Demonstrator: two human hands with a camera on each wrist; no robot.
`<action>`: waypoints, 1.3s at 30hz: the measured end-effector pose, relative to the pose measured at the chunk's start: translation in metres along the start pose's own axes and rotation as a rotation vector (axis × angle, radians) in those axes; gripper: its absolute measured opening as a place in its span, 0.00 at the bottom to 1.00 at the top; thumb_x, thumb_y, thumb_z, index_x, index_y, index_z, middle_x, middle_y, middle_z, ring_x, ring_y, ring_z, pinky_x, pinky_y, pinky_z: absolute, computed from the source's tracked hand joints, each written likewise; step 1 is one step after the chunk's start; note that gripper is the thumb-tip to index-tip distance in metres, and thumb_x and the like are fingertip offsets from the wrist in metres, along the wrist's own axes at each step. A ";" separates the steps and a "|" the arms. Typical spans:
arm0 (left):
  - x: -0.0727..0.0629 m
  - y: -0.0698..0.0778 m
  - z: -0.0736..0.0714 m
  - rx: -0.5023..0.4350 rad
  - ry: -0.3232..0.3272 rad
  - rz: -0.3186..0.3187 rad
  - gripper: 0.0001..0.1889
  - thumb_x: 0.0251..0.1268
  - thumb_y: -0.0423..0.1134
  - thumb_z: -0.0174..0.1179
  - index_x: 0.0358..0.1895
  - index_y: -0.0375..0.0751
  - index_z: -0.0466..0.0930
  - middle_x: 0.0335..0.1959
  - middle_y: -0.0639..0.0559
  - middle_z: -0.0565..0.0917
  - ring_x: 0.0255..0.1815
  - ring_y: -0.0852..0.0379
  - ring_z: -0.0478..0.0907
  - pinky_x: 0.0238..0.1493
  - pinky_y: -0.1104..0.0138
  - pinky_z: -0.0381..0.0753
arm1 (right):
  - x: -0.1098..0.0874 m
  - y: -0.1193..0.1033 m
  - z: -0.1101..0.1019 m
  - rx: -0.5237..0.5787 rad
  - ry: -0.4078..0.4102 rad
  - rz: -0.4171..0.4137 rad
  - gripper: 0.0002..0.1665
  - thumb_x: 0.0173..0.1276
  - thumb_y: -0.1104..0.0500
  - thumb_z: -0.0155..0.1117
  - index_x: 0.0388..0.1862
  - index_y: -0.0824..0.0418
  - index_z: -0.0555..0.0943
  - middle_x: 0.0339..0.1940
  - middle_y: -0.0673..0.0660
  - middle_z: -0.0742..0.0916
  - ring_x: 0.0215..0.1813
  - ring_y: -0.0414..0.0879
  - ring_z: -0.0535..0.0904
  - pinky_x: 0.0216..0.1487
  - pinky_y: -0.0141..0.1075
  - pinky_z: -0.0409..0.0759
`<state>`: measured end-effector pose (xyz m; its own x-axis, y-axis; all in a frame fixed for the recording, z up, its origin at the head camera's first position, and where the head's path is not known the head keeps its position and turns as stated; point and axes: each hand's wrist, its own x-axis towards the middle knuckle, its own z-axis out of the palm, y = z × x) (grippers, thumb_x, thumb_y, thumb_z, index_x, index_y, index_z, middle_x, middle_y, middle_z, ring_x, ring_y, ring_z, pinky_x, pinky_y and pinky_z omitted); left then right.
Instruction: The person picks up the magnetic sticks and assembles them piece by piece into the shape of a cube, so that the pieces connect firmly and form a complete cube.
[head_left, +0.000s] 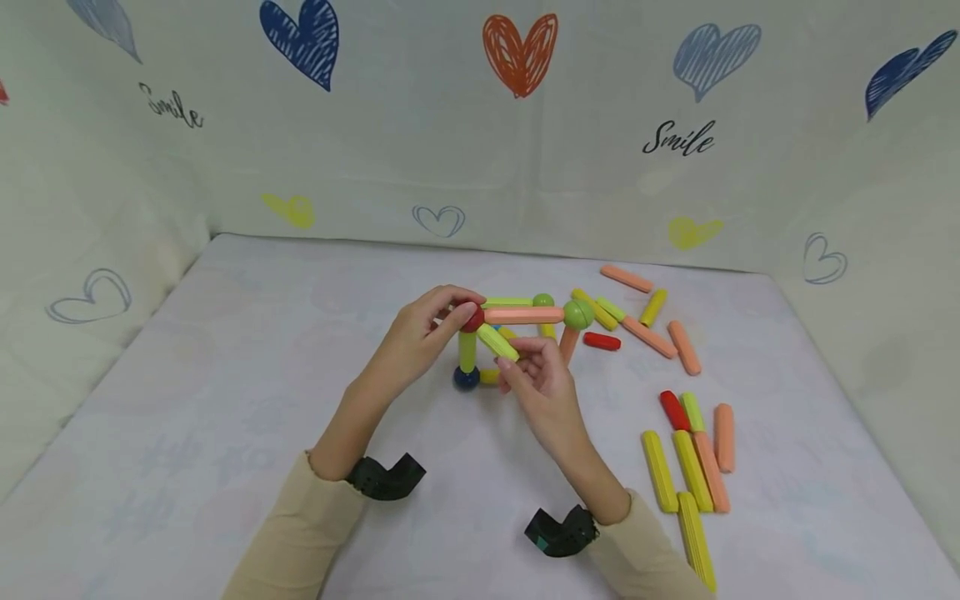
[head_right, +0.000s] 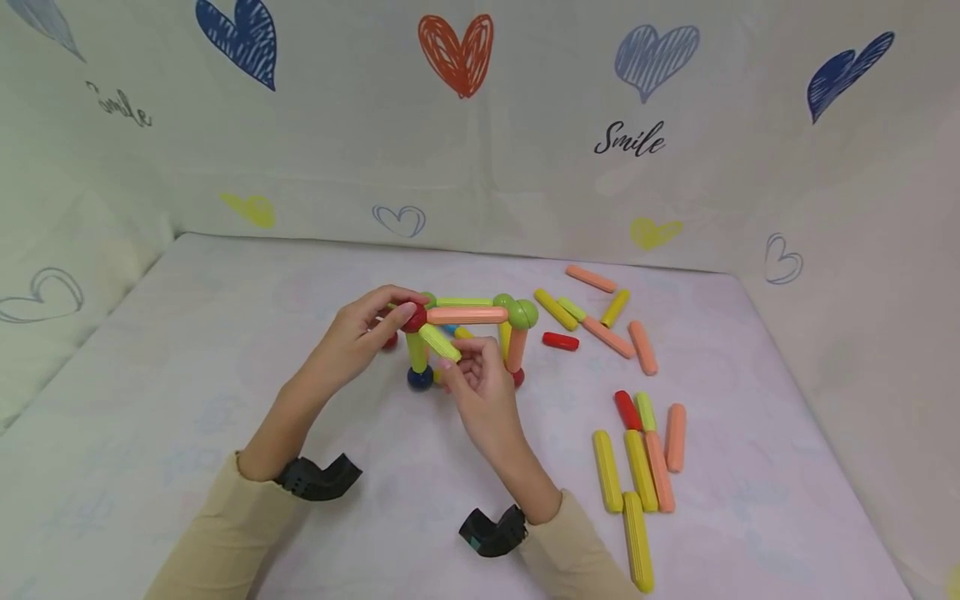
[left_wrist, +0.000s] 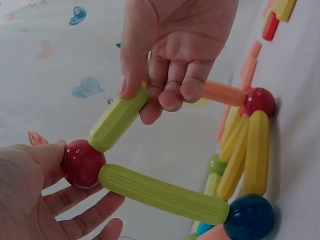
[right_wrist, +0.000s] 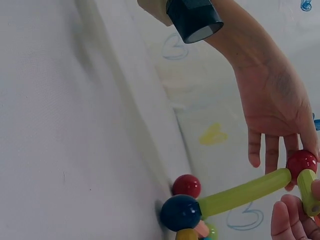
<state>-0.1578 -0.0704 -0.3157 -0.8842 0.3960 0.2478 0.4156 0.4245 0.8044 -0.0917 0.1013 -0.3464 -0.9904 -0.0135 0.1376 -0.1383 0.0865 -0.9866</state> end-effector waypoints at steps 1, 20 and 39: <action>0.000 0.000 0.000 -0.003 -0.004 -0.002 0.16 0.71 0.46 0.49 0.54 0.44 0.75 0.50 0.50 0.79 0.46 0.54 0.76 0.46 0.59 0.78 | 0.001 0.001 -0.001 -0.009 -0.003 0.000 0.19 0.67 0.66 0.57 0.55 0.66 0.66 0.43 0.68 0.78 0.38 0.60 0.76 0.41 0.35 0.81; 0.001 0.001 -0.002 0.003 -0.026 -0.016 0.16 0.71 0.46 0.48 0.54 0.43 0.74 0.50 0.50 0.79 0.47 0.53 0.76 0.48 0.58 0.78 | 0.008 -0.012 -0.042 -0.427 -0.118 -0.025 0.14 0.65 0.59 0.61 0.48 0.62 0.76 0.40 0.56 0.83 0.40 0.47 0.77 0.39 0.30 0.78; 0.000 0.000 -0.003 0.012 -0.020 0.022 0.14 0.70 0.41 0.50 0.54 0.42 0.73 0.48 0.49 0.77 0.46 0.54 0.74 0.48 0.60 0.77 | 0.030 0.052 -0.209 -0.787 0.188 0.279 0.33 0.65 0.33 0.49 0.59 0.54 0.70 0.52 0.57 0.77 0.50 0.52 0.72 0.33 0.37 0.75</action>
<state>-0.1585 -0.0727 -0.3147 -0.8703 0.4214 0.2549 0.4379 0.4254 0.7920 -0.1294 0.3137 -0.3757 -0.9626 0.2703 -0.0202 0.2184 0.7295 -0.6481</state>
